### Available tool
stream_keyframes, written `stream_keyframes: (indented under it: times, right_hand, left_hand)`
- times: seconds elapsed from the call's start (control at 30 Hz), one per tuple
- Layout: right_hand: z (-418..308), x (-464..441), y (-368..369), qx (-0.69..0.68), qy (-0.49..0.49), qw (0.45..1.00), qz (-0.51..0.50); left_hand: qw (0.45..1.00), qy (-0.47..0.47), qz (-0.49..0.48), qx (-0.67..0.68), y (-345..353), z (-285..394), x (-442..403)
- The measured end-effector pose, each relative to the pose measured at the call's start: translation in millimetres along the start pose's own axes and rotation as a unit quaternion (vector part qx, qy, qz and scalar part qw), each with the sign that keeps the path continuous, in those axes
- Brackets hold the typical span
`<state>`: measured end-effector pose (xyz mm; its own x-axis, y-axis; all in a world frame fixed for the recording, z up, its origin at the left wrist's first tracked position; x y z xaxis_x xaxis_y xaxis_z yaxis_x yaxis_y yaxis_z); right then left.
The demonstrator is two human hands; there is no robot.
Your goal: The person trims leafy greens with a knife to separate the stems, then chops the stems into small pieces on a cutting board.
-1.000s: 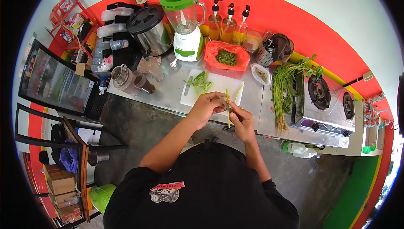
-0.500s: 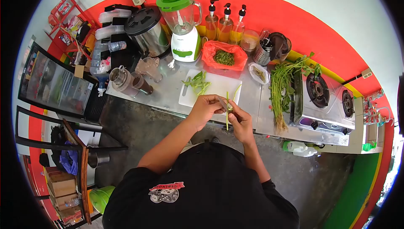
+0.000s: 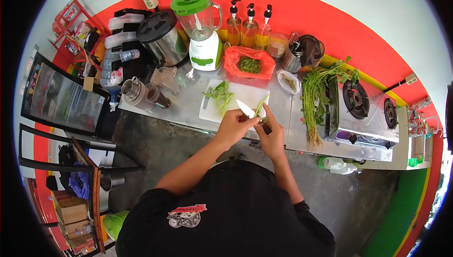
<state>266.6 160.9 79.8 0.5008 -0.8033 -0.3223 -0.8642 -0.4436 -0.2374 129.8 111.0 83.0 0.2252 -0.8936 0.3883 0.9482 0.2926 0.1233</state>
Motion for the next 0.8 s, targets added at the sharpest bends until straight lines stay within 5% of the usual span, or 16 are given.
stream_keyframes:
  times: [0.4,0.8]
  right_hand:
    - [-0.4,1.6,-6.3,0.099,-0.036,0.994,0.042]
    - [24.7,6.0,-36.3,0.078,0.053,0.989,0.118]
  left_hand:
    - [0.997,0.017,0.067,-0.036,-8.0,-13.4,-3.8]
    - [0.997,0.016,0.077,-0.02,-33.5,-42.9,-25.2]
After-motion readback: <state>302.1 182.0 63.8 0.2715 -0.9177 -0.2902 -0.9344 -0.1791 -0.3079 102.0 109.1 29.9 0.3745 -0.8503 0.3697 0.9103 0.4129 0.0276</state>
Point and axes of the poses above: each hand's wrist, its own x-axis away from the middle knuckle, its own y-axis out of the palm, z = x × y, the point moved 7 cm from there along -x, towards the middle knuckle, and after that the axes turned 9 degrees about -y, right-handed, at the moved point
